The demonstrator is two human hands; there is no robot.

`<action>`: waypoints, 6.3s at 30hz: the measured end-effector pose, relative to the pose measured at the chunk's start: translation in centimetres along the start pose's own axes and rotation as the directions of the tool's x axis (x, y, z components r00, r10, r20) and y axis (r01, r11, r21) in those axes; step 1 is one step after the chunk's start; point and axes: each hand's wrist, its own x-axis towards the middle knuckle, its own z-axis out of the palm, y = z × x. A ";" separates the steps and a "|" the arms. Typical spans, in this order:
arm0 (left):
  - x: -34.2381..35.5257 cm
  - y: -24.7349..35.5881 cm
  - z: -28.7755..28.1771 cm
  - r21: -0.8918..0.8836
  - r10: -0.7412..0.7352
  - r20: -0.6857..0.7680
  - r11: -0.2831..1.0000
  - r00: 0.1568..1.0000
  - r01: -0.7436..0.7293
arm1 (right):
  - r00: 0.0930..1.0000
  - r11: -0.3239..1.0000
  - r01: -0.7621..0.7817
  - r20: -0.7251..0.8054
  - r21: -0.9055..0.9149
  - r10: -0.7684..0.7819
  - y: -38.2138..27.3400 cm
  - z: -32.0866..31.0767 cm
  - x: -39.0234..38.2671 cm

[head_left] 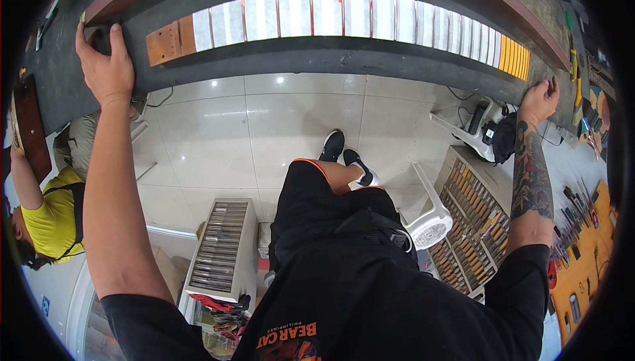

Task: The person sands the back of a guitar neck using a long sanding block, moving the block back and forth along the length of the wood.

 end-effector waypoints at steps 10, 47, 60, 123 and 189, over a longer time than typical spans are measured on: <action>0.2 -0.1 0.0 -0.031 0.018 0.008 0.999 1.000 -0.018 | 0.998 0.995 -0.060 0.021 0.082 0.059 -1.8 -0.3 -0.5; 5.0 14.5 -1.5 -0.157 0.551 0.527 0.811 0.647 -0.563 | 0.514 0.759 0.552 0.575 0.346 -0.636 -19.2 -1.7 5.3; 0.5 14.4 -10.1 -0.226 0.543 0.526 0.831 0.654 -0.508 | 0.467 0.761 0.511 0.615 0.399 -0.636 -19.4 -11.0 4.9; -2.5 8.0 -10.2 -0.107 0.473 0.565 0.854 0.676 -0.509 | 0.442 0.725 0.478 0.577 0.496 -0.687 -24.0 -10.1 -4.1; -5.2 16.1 -7.9 -0.119 0.525 0.625 0.795 0.578 -0.595 | 0.368 0.708 0.524 0.624 0.473 -0.690 -19.0 -9.8 0.9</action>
